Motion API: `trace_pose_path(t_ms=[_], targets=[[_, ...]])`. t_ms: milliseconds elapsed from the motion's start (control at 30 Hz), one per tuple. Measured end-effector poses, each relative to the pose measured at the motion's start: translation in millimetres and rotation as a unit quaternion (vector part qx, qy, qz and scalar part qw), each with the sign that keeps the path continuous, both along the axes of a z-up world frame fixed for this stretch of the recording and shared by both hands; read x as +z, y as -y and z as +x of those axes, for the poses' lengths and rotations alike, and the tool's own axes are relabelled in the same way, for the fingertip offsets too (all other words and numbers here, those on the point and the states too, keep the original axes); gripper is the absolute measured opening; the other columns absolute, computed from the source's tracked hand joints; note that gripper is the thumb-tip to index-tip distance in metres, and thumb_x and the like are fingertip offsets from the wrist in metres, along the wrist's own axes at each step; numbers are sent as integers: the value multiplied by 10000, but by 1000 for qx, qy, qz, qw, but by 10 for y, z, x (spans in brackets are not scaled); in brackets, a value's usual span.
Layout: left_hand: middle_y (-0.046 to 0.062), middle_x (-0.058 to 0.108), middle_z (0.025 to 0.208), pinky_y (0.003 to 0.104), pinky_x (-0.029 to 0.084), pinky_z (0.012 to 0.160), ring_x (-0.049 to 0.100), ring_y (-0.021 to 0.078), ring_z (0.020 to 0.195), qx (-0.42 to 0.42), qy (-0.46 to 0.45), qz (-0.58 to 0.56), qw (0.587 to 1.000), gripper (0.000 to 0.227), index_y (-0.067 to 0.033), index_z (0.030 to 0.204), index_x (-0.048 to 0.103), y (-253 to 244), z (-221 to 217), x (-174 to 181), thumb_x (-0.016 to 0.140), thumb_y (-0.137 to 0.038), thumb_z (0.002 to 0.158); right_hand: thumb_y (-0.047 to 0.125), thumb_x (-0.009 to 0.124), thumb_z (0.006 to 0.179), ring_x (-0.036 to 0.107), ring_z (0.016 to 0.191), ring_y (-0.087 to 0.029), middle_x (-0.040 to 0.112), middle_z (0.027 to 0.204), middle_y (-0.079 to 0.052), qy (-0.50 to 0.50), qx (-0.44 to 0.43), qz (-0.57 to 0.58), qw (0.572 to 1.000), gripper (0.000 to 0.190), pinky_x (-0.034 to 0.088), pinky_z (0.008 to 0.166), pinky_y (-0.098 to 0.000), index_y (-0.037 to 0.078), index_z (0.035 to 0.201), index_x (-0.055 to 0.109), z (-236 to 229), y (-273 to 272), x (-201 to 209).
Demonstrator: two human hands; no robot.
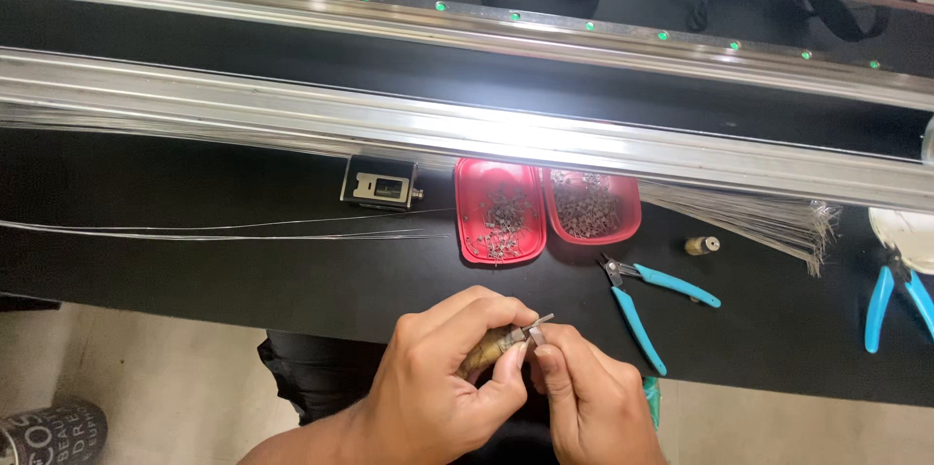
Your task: The person repeatedly picks small metal pieces from a red tray, inserts them into a cylindrical component held in the left hand, and uses pliers to crimp or secure each piece. The process is repeated for multiple pieces throughout the clip.
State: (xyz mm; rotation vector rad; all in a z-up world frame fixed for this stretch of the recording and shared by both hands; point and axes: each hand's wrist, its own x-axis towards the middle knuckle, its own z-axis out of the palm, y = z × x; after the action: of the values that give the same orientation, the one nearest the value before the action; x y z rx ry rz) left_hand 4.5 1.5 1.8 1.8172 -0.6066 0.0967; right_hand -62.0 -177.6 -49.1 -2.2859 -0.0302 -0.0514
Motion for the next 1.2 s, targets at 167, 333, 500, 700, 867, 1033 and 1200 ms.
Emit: trace_pose_path(t_ms=[167, 333, 500, 700, 867, 1033, 1200], targets=[[28, 712, 866, 257, 547, 637, 662, 163, 685, -3, -14, -1, 1000, 201, -76, 996, 667, -11, 5, 14, 632, -41, 802, 352, 406, 1048, 588, 616, -125, 658, 745, 43, 3, 4, 13, 1000, 350, 483, 592, -269, 151, 1033, 692, 3, -23, 64], [-13, 727, 823, 248, 541, 640, 666, 143, 656, -1, -39, 2, 999, 200, -101, 988, 683, -47, 17, 20, 660, -53, 796, 346, 383, 1061, 665, 785, -143, 712, 935, -11, -14, 11, 64, 998, 382, 508, 713, -283, 113, 1071, 686, 34, -17, 122], [-26, 709, 762, 258, 516, 626, 610, 138, 614, -33, -95, 23, 995, 173, -136, 950, 697, -64, 53, 49, 640, -80, 797, 418, 366, 1045, 632, 572, -110, 678, 645, 68, -84, 12, 75, 994, 432, 506, 608, -263, 156, 945, 695, 60, 20, 120], [-61, 795, 817, 239, 569, 704, 721, 72, 691, -22, -112, 55, 992, 198, -156, 893, 760, -71, 243, 13, 647, -123, 734, 446, 348, 1038, 720, 732, -102, 773, 772, 43, -109, 15, 112, 988, 488, 533, 749, -242, 159, 934, 730, 9, 132, 237], [-70, 725, 773, 289, 481, 620, 543, 111, 563, -6, -89, 118, 989, 358, -216, 1071, 767, 107, 708, -202, 599, -161, 759, 429, 401, 1029, 715, 710, -98, 763, 758, 47, -113, 67, 116, 985, 423, 541, 721, -244, 164, 966, 725, 5, 66, 218], [30, 766, 957, 586, 536, 586, 712, 403, 778, 81, 70, 348, 932, 398, -240, 1178, 699, -33, 935, -515, 643, -170, 791, 451, 468, 1009, 690, 693, -94, 778, 773, 40, -129, 85, 131, 979, 389, 559, 688, -248, 159, 986, 723, -25, 90, 78], [96, 686, 691, 576, 456, 553, 632, 475, 683, 91, 37, 409, 907, 145, -169, 760, 605, -137, 1004, -744, 668, -272, 839, 393, 505, 1009, 672, 670, -92, 774, 775, 30, -93, 98, 132, 982, 326, 537, 662, -244, 145, 948, 707, 28, 39, 56]])
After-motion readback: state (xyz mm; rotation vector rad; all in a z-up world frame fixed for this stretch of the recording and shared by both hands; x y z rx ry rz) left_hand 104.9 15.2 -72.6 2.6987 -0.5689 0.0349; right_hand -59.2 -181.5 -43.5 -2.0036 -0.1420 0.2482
